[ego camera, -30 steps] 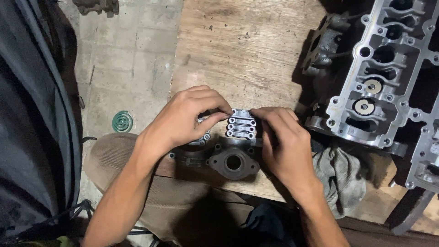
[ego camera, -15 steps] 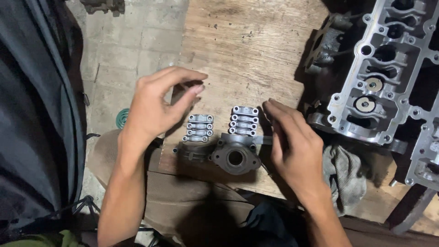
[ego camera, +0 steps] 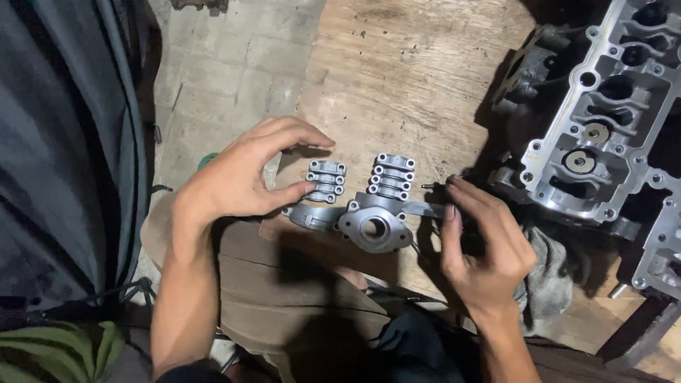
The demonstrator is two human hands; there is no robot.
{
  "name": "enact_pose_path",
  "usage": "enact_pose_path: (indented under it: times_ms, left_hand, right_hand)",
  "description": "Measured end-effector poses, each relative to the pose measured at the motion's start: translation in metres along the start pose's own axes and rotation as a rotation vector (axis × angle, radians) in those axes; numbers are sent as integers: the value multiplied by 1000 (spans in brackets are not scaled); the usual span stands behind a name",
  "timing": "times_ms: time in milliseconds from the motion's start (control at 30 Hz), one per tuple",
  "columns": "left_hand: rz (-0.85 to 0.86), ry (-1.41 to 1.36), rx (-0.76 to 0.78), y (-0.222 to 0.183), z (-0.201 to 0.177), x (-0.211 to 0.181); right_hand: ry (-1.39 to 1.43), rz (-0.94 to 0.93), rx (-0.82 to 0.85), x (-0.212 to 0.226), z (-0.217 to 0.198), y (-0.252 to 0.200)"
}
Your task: Cleaning and polishing engine bearing caps with a cloth on a wooden board.
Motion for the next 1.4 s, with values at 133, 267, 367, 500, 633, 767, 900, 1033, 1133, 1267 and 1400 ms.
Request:
enact_pose_path:
  times_ms: [133, 267, 367, 500, 633, 767, 900, 1033, 1133, 1267, 1400]
  left_hand:
    - [48, 52, 186, 2, 13, 4]
    - [71, 198, 261, 14, 22, 6]
    - [44, 282, 313, 19, 25, 7]
    - [-5, 365, 367, 27, 34, 11]
    - [-10, 472, 360, 33, 40, 11]
    - [-44, 431, 363, 35, 38, 12]
    - [8, 412, 344, 35, 38, 12]
    - [56, 410, 256, 34, 32, 5]
    - [82, 423, 241, 34, 31, 3]
    - [65, 465, 250, 36, 35, 2]
    - [46, 485, 241, 36, 37, -1]
  right_hand:
    - [2, -12, -8, -3, 0, -5]
    - [2, -26, -22, -5, 0, -8]
    - [0, -23, -29, -4, -1, -8]
    - [6, -29, -17, -6, 0, -10]
    - [16, -22, -19, -6, -1, -8]
    - [20, -28, -27, -5, -2, -9]
    - [20, -33, -29, -7, -1, -11]
    - [27, -29, -37, -4, -3, -10]
    - [19, -33, -43, -5, -3, -11]
    - [18, -39, -50, -6, -3, -11]
    - [17, -33, -48, -5, -4, -11]
Point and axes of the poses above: each hand's wrist, its own y-axis towards the middle knuckle, its own z-axis out of the palm, x = y × z, the point moved 7 cm from there along y, towards the middle knuckle, and after that the axes turned 12 degrees about -z, right-handed, at the moved point
